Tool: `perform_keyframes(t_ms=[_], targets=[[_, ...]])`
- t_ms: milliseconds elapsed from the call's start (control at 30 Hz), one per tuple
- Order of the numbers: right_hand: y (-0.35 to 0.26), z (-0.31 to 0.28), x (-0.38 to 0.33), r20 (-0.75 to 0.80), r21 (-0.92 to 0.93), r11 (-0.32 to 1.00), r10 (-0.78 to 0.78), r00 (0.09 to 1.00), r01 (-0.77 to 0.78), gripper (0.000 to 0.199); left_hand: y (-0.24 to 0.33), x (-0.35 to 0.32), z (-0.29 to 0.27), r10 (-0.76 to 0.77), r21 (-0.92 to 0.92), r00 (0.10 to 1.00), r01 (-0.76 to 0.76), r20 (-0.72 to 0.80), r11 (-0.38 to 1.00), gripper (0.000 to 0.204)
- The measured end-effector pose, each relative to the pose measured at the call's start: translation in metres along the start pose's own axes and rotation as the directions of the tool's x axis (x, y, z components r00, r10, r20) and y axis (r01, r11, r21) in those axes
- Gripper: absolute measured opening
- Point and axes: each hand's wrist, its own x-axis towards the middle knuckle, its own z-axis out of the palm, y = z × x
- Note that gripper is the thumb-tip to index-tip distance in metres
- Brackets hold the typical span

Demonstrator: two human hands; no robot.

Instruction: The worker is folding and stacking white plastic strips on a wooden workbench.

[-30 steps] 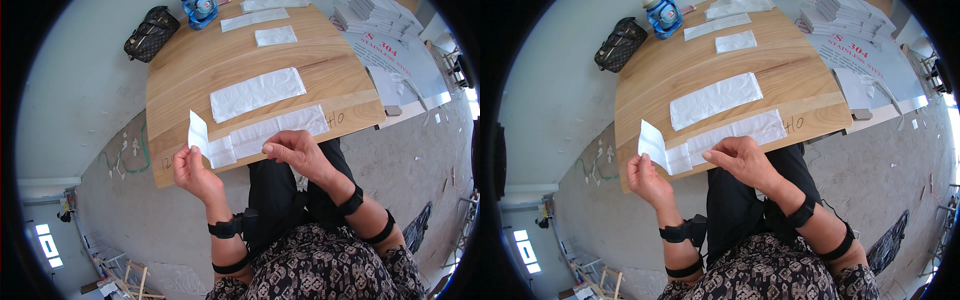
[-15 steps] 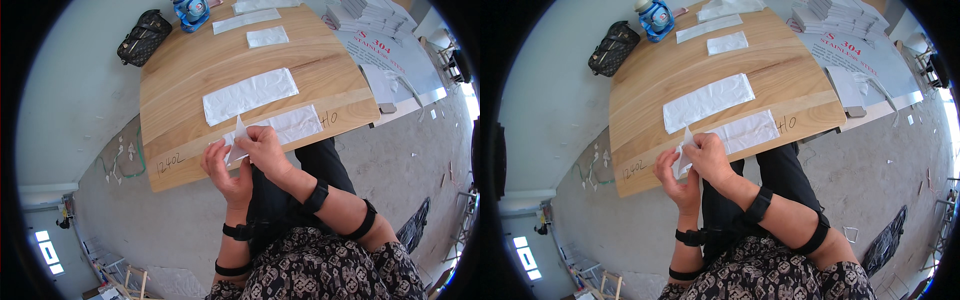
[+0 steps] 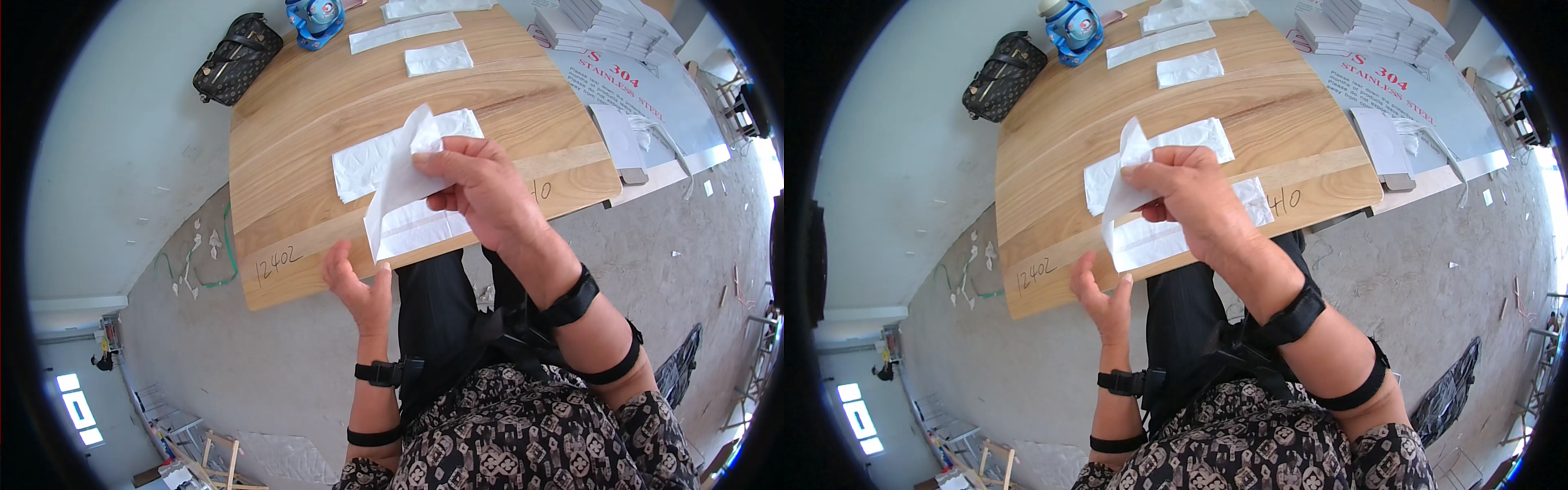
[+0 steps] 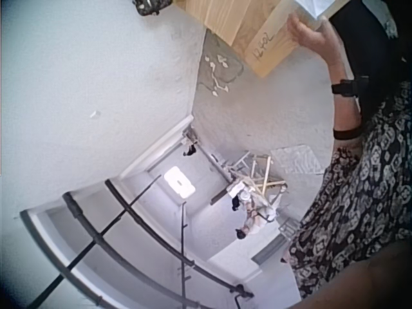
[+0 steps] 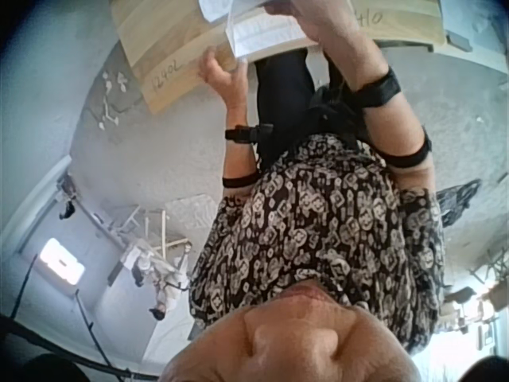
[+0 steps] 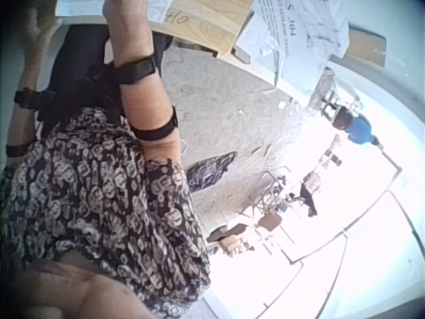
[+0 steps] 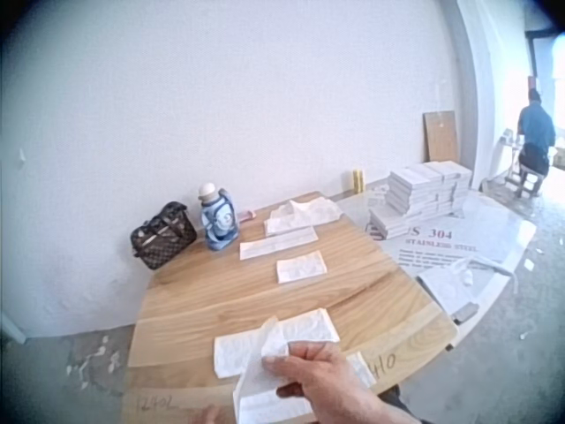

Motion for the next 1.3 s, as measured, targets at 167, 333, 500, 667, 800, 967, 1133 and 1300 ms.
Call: perform_keyframes(t_ms=[167,333,500,667,800,967,1133,1300], targets=[[-0.014,-0.014,0.001,-0.032,-0.001,0.999,-0.042,0.999,0.041,0.015,0.009,0.003,0.005,0.026,0.128,0.999,-0.031,0.042,0.991,0.060],[-0.014,-0.025,0.003,-0.059,-0.018,0.999,-0.036,0.998,0.035,0.016,0.014,0.004,0.008,0.010,0.196,0.995,-0.028,0.094,0.980,0.058],[-0.016,-0.023,-0.001,-0.052,0.007,1.000,-0.025,0.998,0.025,0.016,0.017,0.003,0.008,0.002,0.260,0.994,-0.031,0.109,0.965,0.060],[-0.023,-0.029,-0.001,-0.023,0.045,0.998,-0.051,0.998,0.052,0.016,0.017,0.002,0.010,0.003,0.251,0.991,-0.036,0.131,0.967,0.060],[-0.037,-0.040,-0.006,-0.014,-0.003,0.994,-0.106,0.994,0.106,0.023,0.021,0.001,0.012,0.014,0.240,0.986,-0.054,0.165,0.969,0.060],[-0.039,-0.044,-0.007,-0.071,0.044,0.991,-0.121,0.990,0.124,0.019,0.025,0.001,0.011,0.016,0.257,0.984,-0.062,0.176,0.964,0.060],[-0.038,-0.052,-0.006,-0.060,-0.003,0.995,-0.103,0.993,0.103,0.022,0.026,0.000,0.016,0.026,0.250,0.981,-0.075,0.191,0.965,0.061],[-0.044,-0.055,-0.009,-0.039,0.069,0.989,-0.131,0.991,0.133,0.020,0.029,0.001,0.016,0.048,0.245,0.974,-0.103,0.220,0.964,0.062]])
